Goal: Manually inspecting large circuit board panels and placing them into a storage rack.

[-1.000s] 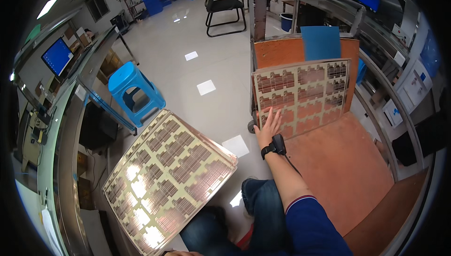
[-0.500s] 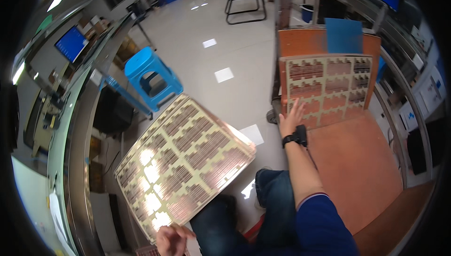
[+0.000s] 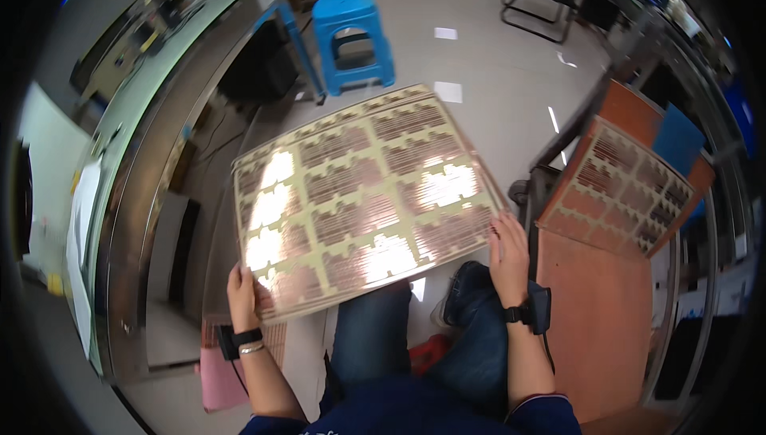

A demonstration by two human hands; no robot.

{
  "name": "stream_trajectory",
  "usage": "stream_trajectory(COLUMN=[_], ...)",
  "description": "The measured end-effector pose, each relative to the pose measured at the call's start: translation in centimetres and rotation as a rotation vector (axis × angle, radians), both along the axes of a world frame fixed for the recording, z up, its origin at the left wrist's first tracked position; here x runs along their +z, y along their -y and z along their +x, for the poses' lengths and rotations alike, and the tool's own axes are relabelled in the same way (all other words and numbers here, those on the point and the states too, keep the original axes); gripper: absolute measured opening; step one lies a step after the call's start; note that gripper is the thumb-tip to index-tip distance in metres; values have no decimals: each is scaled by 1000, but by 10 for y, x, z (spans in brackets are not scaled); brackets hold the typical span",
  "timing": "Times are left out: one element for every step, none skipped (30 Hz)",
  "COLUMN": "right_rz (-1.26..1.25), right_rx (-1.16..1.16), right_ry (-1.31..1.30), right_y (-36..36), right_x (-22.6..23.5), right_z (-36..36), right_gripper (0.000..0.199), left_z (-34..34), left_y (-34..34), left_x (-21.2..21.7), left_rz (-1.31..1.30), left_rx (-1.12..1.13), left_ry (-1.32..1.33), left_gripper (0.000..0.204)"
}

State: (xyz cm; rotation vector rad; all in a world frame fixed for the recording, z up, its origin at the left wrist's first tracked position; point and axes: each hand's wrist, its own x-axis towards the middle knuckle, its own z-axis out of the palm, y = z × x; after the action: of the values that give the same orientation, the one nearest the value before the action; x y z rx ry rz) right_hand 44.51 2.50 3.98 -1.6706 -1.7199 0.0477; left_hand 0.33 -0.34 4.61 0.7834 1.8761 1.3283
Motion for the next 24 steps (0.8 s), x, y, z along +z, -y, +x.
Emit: stream_trajectory(right_rz=[-7,-11,-12,-17,-26,-34,-39,-53,-49,-54,-58,-77,-71,-80,-86,-59,-51,-101,-149,-201,-189,-251,-311,-250], right_rx=[45,23,-18,4,-3,-16,-24,-26,-11,-15,-21,-2,6,9,5,71,70,80,87,60,57,45,31,137], right_ry=[-5,0,22,30,43,57,66,63,69,63,56,39,42,-65,-171,-269,-268,-526,-784,-862,-859,-913,-967,-1082], right_y=[0,-1,-2,-2,-3,-4,-6,-7,-7,-8,-10,-11,-15,-18,-23,-29,-32,-36,-39,-41,-38,-34,-29,-19], right_x=[-2,-5,-5,-5,-5,-5,-5,-6,-7,-9,-10,-11,-11,-13,-14,-17,-19,-12,-3,8,15,21,29,48], right_z=[-5,-9,-7,-7,-6,-3,-4,-4,-3,-1,0,3,5,9,18,24,30,28,27,27,34,44,53,41], right_gripper=[28,28,28,28,28,28,28,28,28,28,28,30,30,32,35,38,38,38,39,37,37,37,37,36], left_z=[-18,-30,-25,-22,-18,-13,-13,-12,-10,-7,-7,-8,-8,-6,-2,-1,0,0,1,1,1,1,0,-2], left_y=[2,12,6,4,4,4,7,10,13,15,19,22,25,25,23,24,26,28,29,31,32,33,34,36], left_x=[-12,-22,-21,-18,-12,-7,-1,5,10,14,20,26,28,29,30,31,33,33,33,35,37,37,37,34], left_rz=[-71,-33,7,3,63,125,125,156,188,224,228,247,268,274,336,394,401,430,461,469,479,490,500,503], left_rx=[-81,-68,-74,-52,-48,-49,-29,-23,-21,27,40,44,47,55,62,71,69,76,80,72,94,114,102,105], left_ry=[9,-5,-4,4,7,8,10,-32,-71,-96,-92,-83,-75,-73,-11,46,48,89,132,137,139,142,149,150], left_gripper=[28,29,30,30,30,30,30,29,28,29,29,28,28,28,28,27,27,26,26,26,25,24,24,25])
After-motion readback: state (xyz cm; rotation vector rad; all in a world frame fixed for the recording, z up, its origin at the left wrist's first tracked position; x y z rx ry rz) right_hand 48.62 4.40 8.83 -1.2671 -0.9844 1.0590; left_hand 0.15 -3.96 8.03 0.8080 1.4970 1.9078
